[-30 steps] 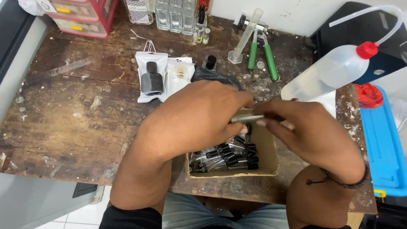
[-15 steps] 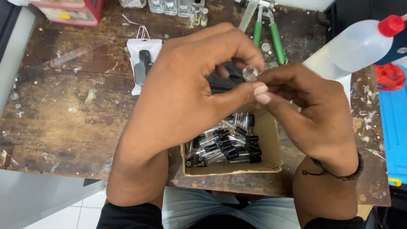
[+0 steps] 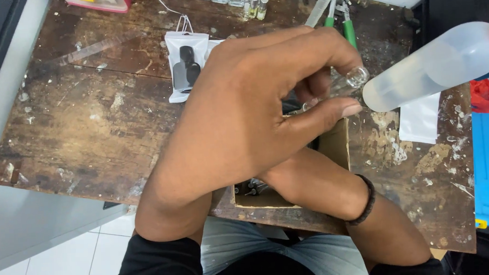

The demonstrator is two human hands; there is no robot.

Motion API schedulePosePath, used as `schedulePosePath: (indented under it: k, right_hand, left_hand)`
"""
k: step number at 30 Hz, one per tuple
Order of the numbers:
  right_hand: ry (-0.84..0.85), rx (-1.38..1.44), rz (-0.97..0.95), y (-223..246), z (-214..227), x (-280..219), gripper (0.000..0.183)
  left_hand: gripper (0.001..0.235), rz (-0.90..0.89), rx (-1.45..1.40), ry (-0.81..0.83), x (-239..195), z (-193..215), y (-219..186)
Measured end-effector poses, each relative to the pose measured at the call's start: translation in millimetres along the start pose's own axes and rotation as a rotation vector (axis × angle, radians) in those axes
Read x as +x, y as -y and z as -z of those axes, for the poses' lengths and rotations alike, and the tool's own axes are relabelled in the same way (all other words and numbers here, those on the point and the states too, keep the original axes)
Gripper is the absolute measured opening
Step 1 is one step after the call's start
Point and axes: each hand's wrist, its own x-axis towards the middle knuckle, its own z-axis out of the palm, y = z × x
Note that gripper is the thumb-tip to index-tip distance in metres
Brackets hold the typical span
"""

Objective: Assembling small perfume spray bottles by attaching spray nozzles to glass vials.

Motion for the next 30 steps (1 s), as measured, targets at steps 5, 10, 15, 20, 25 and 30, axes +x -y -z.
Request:
schedulePosePath:
  k: [5, 10, 15, 20, 25, 30]
  right_hand:
    - [-0.023, -0.082, 0.13, -16.1, -2.7, -4.6, 0.023]
    - [-0.053, -0.196, 0.281, -28.7, 13.4, -18.3, 0.01]
    - [-0.329, 0.028, 0.192, -30.0, 48.5, -44.5, 0.008]
    - [-0.593, 0.283, 0.184, -32.8, 65.1, -63.3, 0.007]
    - [-0.783, 0.455, 0.17, -39.1, 62.4, -60.0, 0.009]
    - [-0.802, 0.586, 0.25, -42.2, 56.6, -50.8, 0.027]
  left_hand:
    - [0.027, 0.003, 0.057, 0.02, -1.5, -6.2, 2.3]
    - [0.023, 0.01, 0.067, 0.033, 1.8, -4.6, -0.4]
    - [0.019, 0.089, 0.068, 0.102, 4.0, 1.5, -1.0]
    - [0.013, 0.157, -0.004, 0.216, 6.7, -4.2, 5.9]
    - [0.016, 0.274, -0.081, 0.276, 12.0, -16.0, 6.7]
    - [0.016, 0.289, -0.165, 0.123, 10.9, -31.0, 13.7]
